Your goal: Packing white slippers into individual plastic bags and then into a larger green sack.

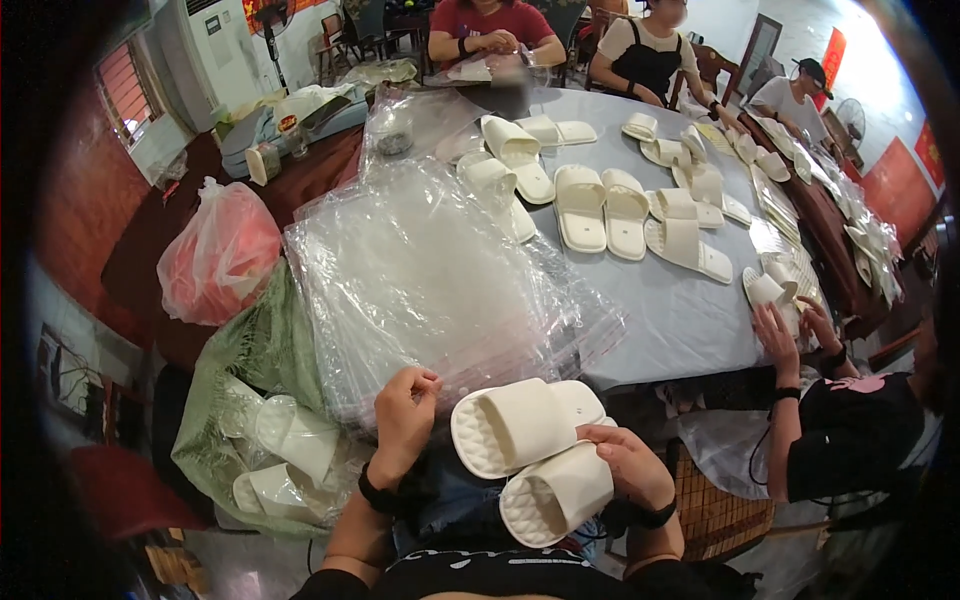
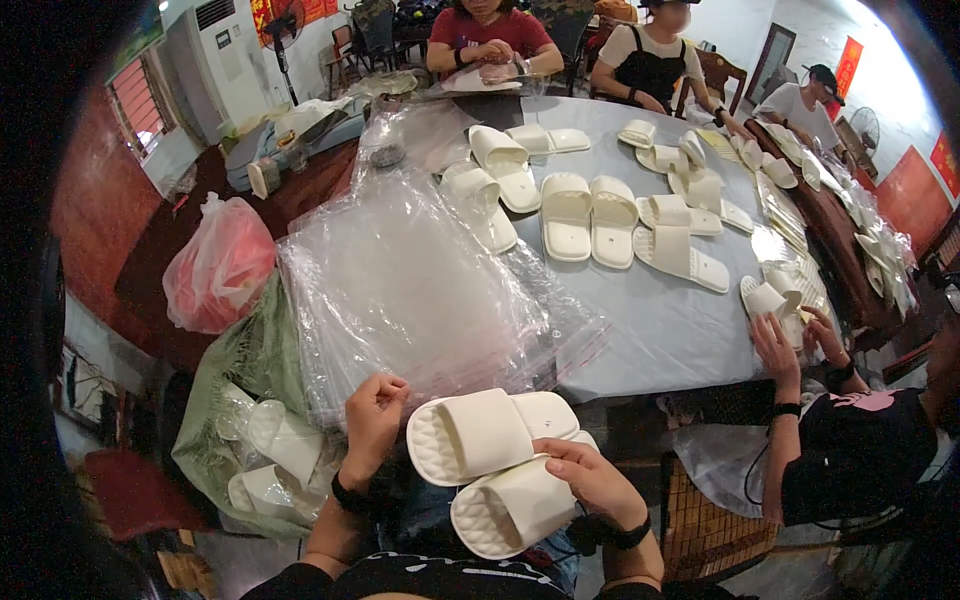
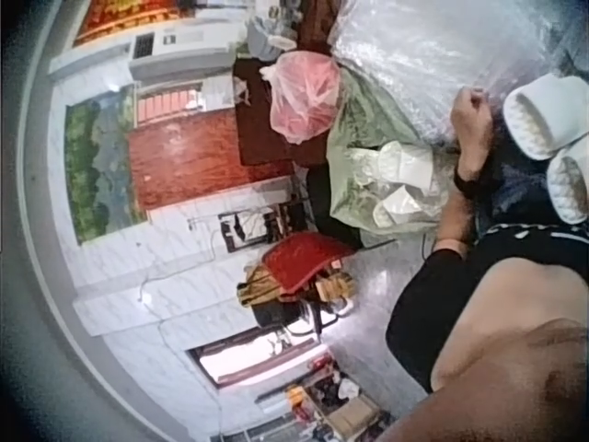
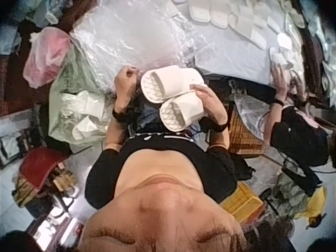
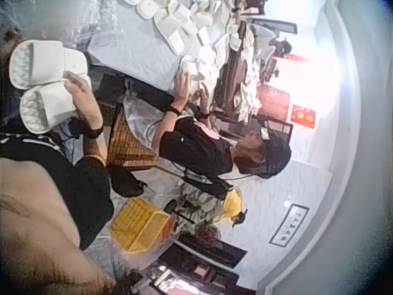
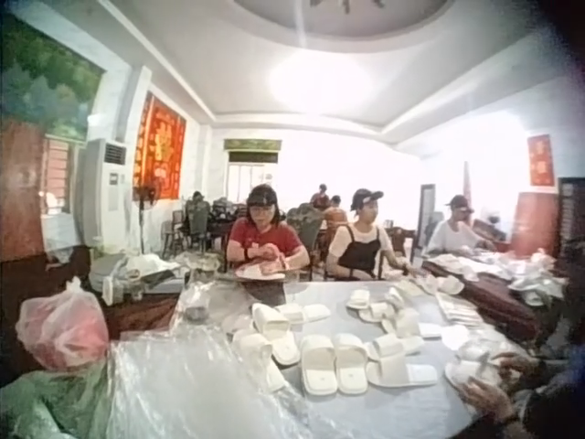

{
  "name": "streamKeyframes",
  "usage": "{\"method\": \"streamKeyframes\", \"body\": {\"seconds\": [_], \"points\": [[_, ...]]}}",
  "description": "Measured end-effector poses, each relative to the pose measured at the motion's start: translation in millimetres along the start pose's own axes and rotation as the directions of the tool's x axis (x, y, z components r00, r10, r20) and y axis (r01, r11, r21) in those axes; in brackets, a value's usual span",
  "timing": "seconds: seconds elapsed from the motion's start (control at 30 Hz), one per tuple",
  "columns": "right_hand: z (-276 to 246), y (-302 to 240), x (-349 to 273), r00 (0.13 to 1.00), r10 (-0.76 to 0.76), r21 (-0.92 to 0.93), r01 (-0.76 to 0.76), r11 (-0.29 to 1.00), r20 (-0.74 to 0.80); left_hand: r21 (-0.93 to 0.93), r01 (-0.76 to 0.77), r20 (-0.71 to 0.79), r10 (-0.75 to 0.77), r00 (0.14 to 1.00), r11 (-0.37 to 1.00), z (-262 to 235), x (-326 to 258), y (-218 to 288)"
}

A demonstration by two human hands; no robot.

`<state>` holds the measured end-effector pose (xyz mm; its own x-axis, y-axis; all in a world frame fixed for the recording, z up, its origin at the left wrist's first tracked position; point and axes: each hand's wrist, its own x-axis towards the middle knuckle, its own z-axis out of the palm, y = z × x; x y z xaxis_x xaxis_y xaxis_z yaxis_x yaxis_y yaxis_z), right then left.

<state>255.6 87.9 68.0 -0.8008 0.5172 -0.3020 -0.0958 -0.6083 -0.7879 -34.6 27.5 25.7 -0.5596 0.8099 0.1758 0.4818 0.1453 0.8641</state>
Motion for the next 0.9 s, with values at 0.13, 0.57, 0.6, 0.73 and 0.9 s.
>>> {"method": "streamKeyframes", "body": {"seconds": [0.13,0.57,0.6,0.73,0.9], "points": [[-1,1,-1,1.0,0.003,0.01,-0.003,1.0,0.026,0.049,-0.079,0.061,0.076,0.995,0.996,-2,-1,2],[-1,5,5,0.998,-0.002,-0.074,-0.003,0.997,-0.066,0.546,-0.479,0.284,0.385,0.878,0.688,9,-4,-16],[-1,5,7,0.997,-0.01,-0.079,0.004,0.997,-0.073,0.531,-0.456,0.252,0.381,0.89,0.714,8,-3,-13],[10,2,13,0.989,0.018,-0.047,-0.026,0.999,-0.15,0.548,-0.423,0.137,0.421,0.896,0.721,3,-1,-1],[2,21,28,0.972,0.035,0.013,-0.032,0.999,-0.234,0.511,-0.509,0.069,0.557,0.827,0.693,1,2,0]]}}
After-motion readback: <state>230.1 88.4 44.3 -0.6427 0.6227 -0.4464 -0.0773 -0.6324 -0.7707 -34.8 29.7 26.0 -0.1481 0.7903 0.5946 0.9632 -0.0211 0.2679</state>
